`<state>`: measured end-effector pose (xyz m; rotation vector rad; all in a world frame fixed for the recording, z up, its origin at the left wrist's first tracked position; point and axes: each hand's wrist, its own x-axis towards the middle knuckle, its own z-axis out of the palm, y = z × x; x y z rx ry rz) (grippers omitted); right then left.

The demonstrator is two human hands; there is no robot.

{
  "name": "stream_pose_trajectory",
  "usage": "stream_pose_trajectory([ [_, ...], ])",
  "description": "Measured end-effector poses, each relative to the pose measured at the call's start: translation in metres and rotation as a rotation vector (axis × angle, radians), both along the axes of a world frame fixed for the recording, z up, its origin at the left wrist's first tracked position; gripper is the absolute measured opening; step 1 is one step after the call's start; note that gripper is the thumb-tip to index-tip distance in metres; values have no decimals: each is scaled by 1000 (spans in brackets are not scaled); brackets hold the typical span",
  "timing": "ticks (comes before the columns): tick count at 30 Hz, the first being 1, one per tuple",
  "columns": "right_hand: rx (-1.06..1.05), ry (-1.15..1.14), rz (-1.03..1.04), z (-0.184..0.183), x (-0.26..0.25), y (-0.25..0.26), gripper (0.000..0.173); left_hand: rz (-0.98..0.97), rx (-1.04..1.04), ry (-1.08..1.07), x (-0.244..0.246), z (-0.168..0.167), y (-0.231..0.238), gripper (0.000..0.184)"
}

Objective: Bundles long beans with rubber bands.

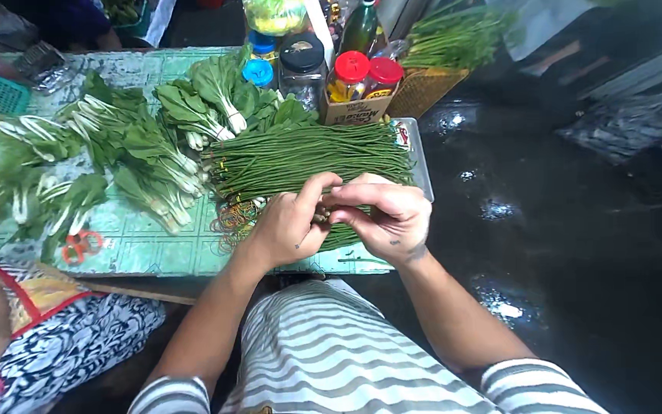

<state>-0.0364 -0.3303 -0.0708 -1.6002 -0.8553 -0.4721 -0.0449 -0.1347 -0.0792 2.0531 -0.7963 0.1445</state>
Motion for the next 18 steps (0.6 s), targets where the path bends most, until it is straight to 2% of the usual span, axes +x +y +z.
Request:
stream_pose_trajectory([
  [3,-9,-52,6,-4,-10,-4,9,-33,38,-76,-5,5,-3,52],
  [10,132,27,193,-21,-4,-12,7,-156,-4,74,-6,4,-8,60],
  [14,60,95,179,-17,-2,-19,4,-148,51,109,-5,6,-12,64],
  [15,23,107,160,-14,-3,-21,6,-146,52,124,-4,7,-13,63],
  [18,-136,71,97,0,-6,-28,31,-144,48,140,-1,12,-19,62],
])
